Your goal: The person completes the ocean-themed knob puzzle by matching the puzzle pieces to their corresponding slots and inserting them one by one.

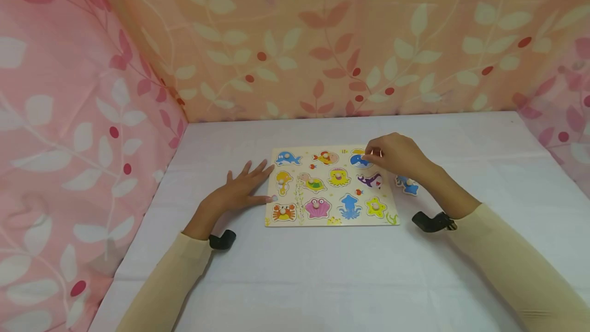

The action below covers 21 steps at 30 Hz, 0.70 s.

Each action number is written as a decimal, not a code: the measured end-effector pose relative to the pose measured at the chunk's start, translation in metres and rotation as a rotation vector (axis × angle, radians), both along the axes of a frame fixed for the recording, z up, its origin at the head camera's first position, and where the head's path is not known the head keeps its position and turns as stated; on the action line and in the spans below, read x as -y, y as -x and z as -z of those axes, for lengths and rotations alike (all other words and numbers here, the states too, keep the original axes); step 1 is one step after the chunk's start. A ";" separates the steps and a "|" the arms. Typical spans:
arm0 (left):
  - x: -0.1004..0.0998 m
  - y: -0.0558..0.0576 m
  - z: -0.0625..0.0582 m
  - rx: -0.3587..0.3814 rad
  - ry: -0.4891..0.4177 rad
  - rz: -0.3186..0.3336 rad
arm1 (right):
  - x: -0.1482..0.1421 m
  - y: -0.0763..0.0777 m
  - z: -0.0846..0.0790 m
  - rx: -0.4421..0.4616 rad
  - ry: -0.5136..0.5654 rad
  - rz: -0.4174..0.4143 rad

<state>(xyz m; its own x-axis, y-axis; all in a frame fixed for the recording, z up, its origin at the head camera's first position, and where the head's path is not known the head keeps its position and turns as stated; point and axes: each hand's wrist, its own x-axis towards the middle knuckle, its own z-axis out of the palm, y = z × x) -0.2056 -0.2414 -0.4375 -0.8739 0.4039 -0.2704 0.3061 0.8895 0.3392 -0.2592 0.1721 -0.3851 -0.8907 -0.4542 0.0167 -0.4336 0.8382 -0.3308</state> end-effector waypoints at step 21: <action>0.000 0.000 0.002 -0.008 0.012 -0.002 | -0.078 -0.036 0.006 0.025 -0.017 0.121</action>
